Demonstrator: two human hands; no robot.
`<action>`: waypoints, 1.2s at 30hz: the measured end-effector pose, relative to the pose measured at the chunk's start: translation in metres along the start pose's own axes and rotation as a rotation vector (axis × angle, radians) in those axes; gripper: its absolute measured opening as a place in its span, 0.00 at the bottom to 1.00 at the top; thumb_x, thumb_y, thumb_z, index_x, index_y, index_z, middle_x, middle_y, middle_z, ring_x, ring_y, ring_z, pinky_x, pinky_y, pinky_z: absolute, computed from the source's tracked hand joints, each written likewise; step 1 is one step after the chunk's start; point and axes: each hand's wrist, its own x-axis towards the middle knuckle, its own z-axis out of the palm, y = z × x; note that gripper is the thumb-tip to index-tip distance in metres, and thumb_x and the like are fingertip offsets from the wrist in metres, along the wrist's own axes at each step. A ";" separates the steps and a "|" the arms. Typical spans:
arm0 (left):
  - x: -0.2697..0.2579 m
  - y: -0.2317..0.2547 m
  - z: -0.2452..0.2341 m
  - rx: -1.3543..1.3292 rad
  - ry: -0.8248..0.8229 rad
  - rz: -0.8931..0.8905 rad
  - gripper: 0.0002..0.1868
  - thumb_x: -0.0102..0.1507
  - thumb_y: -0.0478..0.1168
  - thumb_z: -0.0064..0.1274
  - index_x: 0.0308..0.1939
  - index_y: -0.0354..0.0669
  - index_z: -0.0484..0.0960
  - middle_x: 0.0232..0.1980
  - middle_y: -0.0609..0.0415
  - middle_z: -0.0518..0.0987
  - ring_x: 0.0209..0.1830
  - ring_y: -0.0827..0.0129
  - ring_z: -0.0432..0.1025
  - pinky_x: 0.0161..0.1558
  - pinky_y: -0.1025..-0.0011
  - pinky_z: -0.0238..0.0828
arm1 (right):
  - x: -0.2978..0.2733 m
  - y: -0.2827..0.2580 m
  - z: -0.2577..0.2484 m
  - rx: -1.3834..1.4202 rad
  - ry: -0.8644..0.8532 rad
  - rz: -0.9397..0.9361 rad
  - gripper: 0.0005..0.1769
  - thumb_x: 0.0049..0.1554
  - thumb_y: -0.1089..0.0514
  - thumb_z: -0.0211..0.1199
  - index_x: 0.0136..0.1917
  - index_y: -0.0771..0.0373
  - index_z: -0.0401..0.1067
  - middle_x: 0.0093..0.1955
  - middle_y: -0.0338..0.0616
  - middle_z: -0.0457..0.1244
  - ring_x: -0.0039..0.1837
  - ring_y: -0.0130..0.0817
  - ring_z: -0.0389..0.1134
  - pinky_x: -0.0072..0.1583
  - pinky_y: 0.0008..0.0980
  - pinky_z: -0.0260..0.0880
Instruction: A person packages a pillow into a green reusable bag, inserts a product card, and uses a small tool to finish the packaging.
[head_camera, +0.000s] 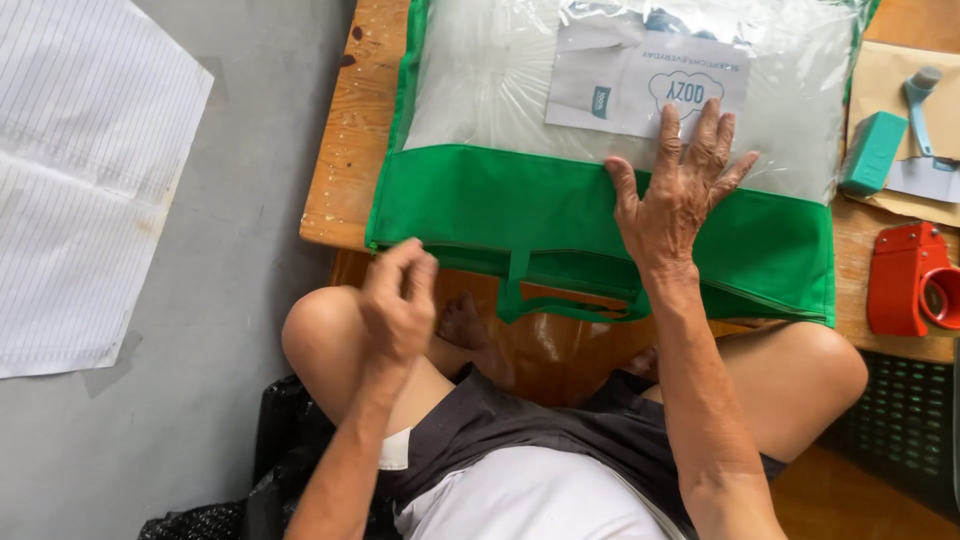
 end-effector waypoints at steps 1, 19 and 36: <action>0.016 -0.023 -0.006 0.005 0.005 -0.003 0.11 0.69 0.41 0.55 0.50 0.37 0.84 0.49 0.45 0.85 0.49 0.55 0.79 0.51 0.63 0.76 | -0.005 -0.017 -0.004 0.006 -0.002 -0.005 0.42 0.71 0.29 0.56 0.84 0.58 0.57 0.84 0.62 0.39 0.85 0.63 0.38 0.77 0.76 0.21; 0.052 -0.135 -0.022 -0.528 -0.221 -0.801 0.16 0.63 0.43 0.68 0.45 0.34 0.85 0.32 0.50 0.84 0.28 0.72 0.80 0.33 0.71 0.84 | -0.103 -0.233 0.083 0.617 -0.095 -0.207 0.11 0.58 0.45 0.68 0.47 0.50 0.72 0.28 0.37 0.63 0.31 0.39 0.70 0.37 0.36 0.73; 0.046 -0.134 -0.016 -0.549 -0.281 -0.666 0.10 0.66 0.39 0.62 0.48 0.37 0.83 0.33 0.51 0.83 0.32 0.76 0.80 0.36 0.77 0.83 | -0.099 -0.239 0.100 0.644 -0.234 -0.056 0.06 0.60 0.47 0.62 0.46 0.49 0.70 0.28 0.46 0.66 0.35 0.48 0.73 0.35 0.45 0.72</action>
